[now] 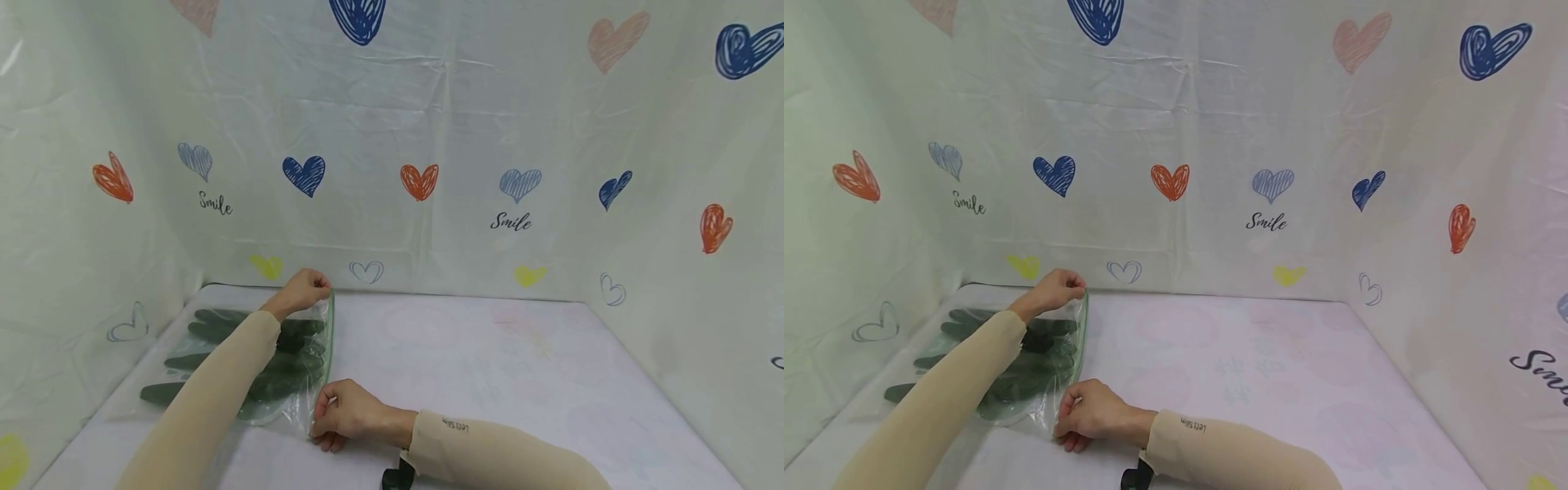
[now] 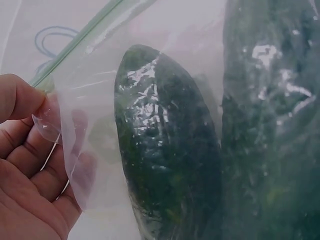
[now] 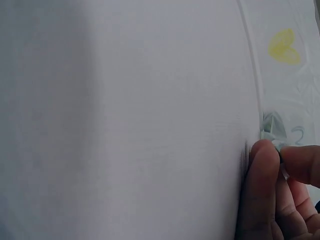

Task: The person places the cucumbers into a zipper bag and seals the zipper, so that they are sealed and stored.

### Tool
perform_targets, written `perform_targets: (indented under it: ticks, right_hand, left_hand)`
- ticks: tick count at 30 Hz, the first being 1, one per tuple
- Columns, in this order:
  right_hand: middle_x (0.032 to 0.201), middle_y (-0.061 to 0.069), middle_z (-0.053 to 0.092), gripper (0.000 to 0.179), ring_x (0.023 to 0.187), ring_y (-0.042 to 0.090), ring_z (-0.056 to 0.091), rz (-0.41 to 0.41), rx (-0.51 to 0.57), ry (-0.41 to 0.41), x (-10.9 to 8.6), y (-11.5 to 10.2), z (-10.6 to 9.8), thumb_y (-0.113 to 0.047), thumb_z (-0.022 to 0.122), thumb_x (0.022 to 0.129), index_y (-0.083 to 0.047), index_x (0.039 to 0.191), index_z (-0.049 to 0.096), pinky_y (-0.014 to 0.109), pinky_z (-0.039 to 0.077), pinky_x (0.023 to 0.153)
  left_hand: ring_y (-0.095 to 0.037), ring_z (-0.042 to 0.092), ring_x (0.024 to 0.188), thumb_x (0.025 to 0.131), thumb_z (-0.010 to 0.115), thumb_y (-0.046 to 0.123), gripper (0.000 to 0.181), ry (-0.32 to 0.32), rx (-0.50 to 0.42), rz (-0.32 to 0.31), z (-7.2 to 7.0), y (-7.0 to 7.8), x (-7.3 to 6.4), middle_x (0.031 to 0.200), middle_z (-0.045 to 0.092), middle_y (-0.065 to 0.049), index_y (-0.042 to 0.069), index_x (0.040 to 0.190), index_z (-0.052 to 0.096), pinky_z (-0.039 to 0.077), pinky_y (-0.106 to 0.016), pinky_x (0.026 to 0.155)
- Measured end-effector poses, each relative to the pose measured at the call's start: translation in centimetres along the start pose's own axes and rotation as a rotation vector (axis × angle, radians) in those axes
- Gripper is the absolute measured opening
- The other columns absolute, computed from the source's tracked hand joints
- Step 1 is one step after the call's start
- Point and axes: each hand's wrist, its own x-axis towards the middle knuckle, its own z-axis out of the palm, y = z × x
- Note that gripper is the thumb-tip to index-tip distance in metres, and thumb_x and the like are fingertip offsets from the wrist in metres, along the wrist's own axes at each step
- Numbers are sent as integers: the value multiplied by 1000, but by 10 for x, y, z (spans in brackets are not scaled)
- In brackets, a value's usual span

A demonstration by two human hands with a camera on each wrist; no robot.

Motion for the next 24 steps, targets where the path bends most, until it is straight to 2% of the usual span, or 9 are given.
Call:
perform_targets:
  ticks: [6, 10, 14, 17, 20, 22, 24]
  right_hand:
    - [61, 12, 67, 16, 43, 14, 57, 13, -11, -21, 0, 0, -4, 2, 70, 79, -7, 77, 57, 29, 49, 39]
    - [66, 11, 68, 11, 45, 15, 58, 44, -38, -57, -2, 0, -16, -9, 70, 84, -9, 84, 59, 30, 49, 41]
    - [71, 10, 69, 13, 49, 17, 60, 37, -81, -54, -6, 2, -38, -18, 67, 88, -8, 87, 59, 30, 51, 44]
    - [75, 11, 69, 14, 53, 19, 63, -3, -128, -21, -10, 2, -58, -19, 66, 89, -7, 88, 59, 31, 53, 48]
    - [78, 10, 69, 14, 60, 22, 65, -59, -227, 18, -17, 2, -82, -20, 65, 90, -7, 89, 59, 32, 54, 53]
    - [80, 7, 67, 13, 64, 21, 65, -105, -339, 53, -21, 4, -100, -21, 64, 90, -9, 90, 60, 31, 54, 56]
    - [81, 0, 65, 12, 67, 16, 63, -150, -494, 97, -25, 8, -120, -24, 64, 91, -12, 92, 60, 28, 52, 58]
  left_hand:
    - [-15, 38, 58, 94, 48, 6, 14, -33, 11, -4, 6, -1, -2, 71, 49, -4, 2, 86, 58, 36, -28, 56]
    - [-16, 40, 61, 93, 49, 5, 11, -31, 46, 15, 10, -1, -6, 74, 50, -5, 3, 84, 56, 37, -29, 57]
    - [-22, 50, 72, 90, 53, 6, 7, -31, 133, 41, 11, -2, -12, 85, 57, -10, 2, 90, 59, 43, -34, 64]
    - [-32, 58, 96, 92, 53, 10, 23, -57, 196, 59, 11, -1, -20, 108, 61, -17, -2, 111, 59, 49, -44, 80]
    - [-40, 52, 115, 93, 53, 11, 37, -80, 245, 89, 10, -2, -33, 125, 56, -23, -6, 126, 54, 45, -52, 92]
    - [-41, 50, 117, 94, 54, 12, 39, -86, 271, 110, 9, -2, -43, 127, 54, -23, -6, 128, 53, 43, -53, 94]
    - [-41, 52, 114, 93, 56, 12, 36, -76, 310, 146, 8, -3, -54, 122, 56, -23, -5, 124, 56, 44, -53, 92]
